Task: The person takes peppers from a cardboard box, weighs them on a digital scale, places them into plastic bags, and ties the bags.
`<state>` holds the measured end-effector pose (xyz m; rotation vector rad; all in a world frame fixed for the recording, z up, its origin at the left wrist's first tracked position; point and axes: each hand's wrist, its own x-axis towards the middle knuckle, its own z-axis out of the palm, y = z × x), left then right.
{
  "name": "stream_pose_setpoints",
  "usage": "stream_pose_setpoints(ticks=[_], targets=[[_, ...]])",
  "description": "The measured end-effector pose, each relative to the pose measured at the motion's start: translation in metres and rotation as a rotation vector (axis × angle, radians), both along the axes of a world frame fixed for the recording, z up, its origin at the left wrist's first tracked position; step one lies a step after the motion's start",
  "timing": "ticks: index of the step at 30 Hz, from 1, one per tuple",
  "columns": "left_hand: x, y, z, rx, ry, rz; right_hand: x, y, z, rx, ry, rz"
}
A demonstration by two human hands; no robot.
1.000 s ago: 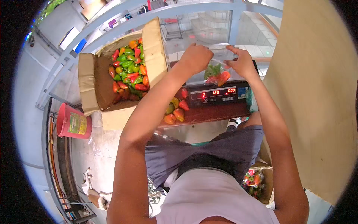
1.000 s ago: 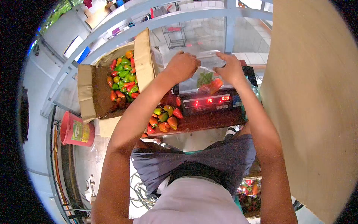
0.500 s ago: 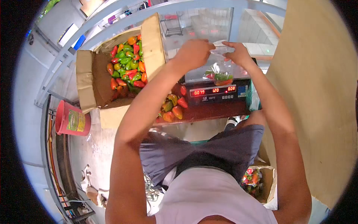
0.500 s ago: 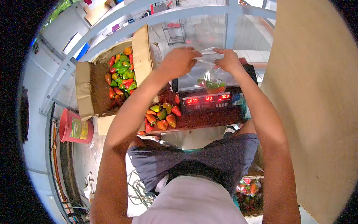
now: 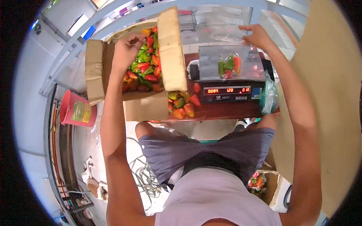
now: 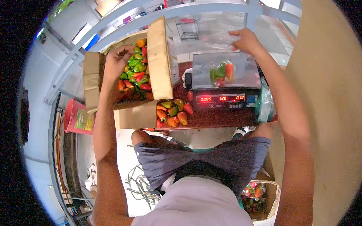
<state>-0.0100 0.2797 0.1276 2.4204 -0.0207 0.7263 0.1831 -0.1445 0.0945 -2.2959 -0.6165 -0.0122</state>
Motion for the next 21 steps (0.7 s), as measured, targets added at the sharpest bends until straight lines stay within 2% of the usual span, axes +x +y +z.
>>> stream_pose_setpoints(ticks=[1, 3, 6, 7, 9, 10, 11, 13, 14, 15, 16, 17, 20, 21], targets=[[0.001, 0.017, -0.012, -0.023, -0.049, 0.072, 0.003, -0.005, -0.012, -0.071, -0.065, 0.023], [-0.001, 0.036, -0.031, 0.107, 0.086, 0.102, 0.013, -0.014, -0.05, -0.214, -0.2, 0.058], [0.007, 0.066, -0.078, 0.268, 0.267, 0.127, 0.0, -0.021, -0.069, -0.101, -0.114, 0.06], [0.014, 0.085, -0.102, 0.365, 0.298, 0.107, -0.007, -0.023, -0.07, 0.016, -0.053, 0.084], [0.028, 0.105, -0.138, 0.495, 0.476, 0.141, -0.026, -0.024, -0.051, 0.048, 0.04, 0.026], [0.029, 0.089, -0.134, 0.557, 0.563, 0.153, -0.031, -0.026, -0.045, 0.06, 0.086, -0.009], [0.03, 0.072, -0.129, 0.669, 0.688, 0.187, -0.03, -0.029, -0.043, 0.067, -0.014, 0.0], [0.051, 0.106, -0.188, 0.689, 0.721, 0.285, -0.024, -0.041, -0.04, 0.071, -0.211, 0.012], [0.062, 0.115, -0.212, 0.699, 0.738, 0.335, -0.026, -0.045, -0.035, 0.085, -0.182, -0.003], [0.05, 0.062, -0.163, 0.683, 0.963, 0.334, -0.028, -0.047, -0.026, 0.1, -0.152, -0.015], [0.051, 0.073, -0.179, 0.79, 0.891, 0.352, -0.03, -0.049, -0.017, 0.118, -0.121, -0.025], [0.053, 0.072, -0.18, 0.814, 0.883, 0.33, -0.029, -0.05, -0.012, 0.084, -0.242, -0.002], [0.06, 0.089, -0.192, 0.907, 0.888, 0.262, -0.023, -0.043, -0.008, 0.117, -0.232, 0.007], [0.054, 0.08, -0.18, 0.915, 0.869, 0.262, -0.018, -0.039, -0.009, 0.109, -0.224, 0.042]])
